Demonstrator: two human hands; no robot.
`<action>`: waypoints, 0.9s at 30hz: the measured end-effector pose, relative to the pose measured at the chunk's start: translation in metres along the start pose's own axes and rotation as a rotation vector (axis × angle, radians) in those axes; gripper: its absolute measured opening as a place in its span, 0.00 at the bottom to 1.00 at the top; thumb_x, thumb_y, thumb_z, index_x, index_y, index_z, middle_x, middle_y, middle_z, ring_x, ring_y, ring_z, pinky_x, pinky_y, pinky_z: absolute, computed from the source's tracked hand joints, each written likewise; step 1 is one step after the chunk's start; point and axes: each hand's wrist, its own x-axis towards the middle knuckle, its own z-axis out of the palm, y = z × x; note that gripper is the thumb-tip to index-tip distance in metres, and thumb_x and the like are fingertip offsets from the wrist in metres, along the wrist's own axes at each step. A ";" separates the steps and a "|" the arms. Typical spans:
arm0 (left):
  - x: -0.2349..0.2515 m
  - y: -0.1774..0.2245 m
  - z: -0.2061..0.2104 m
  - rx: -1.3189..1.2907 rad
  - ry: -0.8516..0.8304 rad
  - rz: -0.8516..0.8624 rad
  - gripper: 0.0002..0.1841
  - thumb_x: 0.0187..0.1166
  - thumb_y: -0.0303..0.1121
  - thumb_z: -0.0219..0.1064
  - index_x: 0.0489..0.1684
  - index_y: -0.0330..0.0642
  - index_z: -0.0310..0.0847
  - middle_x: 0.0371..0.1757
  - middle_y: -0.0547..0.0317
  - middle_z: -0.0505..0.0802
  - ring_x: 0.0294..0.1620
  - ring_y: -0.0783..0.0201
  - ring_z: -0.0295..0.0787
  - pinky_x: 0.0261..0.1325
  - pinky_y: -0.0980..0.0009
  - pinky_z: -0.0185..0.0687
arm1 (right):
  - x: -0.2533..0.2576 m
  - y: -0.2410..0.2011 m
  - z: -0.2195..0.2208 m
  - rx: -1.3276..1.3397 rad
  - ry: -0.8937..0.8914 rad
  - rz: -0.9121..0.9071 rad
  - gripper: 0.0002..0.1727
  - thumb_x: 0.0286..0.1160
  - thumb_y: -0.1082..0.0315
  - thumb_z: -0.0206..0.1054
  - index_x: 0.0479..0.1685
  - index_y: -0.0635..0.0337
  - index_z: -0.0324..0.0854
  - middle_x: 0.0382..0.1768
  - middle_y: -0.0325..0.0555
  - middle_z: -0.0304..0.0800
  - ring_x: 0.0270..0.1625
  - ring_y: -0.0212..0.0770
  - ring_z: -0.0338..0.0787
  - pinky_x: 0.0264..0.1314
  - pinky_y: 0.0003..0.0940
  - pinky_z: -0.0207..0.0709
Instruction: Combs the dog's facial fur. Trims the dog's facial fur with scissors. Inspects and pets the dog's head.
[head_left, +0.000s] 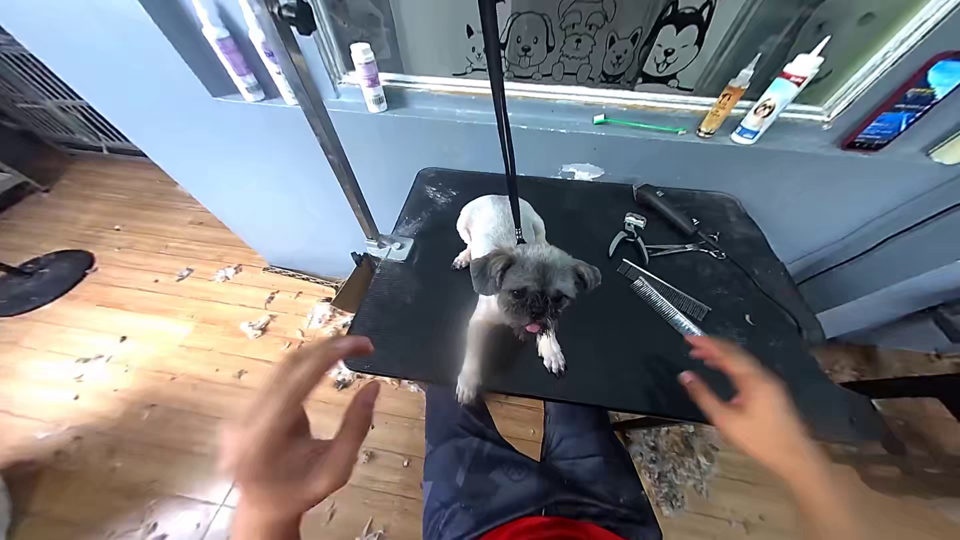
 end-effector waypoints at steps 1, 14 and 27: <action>-0.020 -0.018 0.016 0.066 -0.037 -0.044 0.17 0.78 0.40 0.72 0.64 0.48 0.86 0.57 0.53 0.95 0.60 0.57 0.92 0.65 0.54 0.89 | -0.011 0.011 0.032 0.008 0.023 0.066 0.33 0.77 0.55 0.68 0.79 0.62 0.76 0.76 0.64 0.79 0.75 0.64 0.81 0.78 0.65 0.73; -0.022 -0.093 0.135 -0.082 -0.003 -0.096 0.10 0.81 0.32 0.68 0.49 0.35 0.90 0.50 0.50 0.96 0.55 0.63 0.94 0.61 0.65 0.91 | 0.009 0.012 0.079 -0.264 0.285 0.233 0.32 0.73 0.50 0.65 0.72 0.64 0.81 0.68 0.71 0.81 0.70 0.74 0.79 0.71 0.71 0.72; 0.065 -0.064 0.179 -0.886 -0.186 -0.550 0.08 0.83 0.26 0.61 0.44 0.39 0.88 0.39 0.60 0.96 0.41 0.67 0.94 0.52 0.63 0.93 | 0.047 0.033 0.080 -0.312 0.300 0.425 0.37 0.80 0.42 0.58 0.79 0.61 0.77 0.76 0.72 0.74 0.78 0.78 0.70 0.77 0.78 0.57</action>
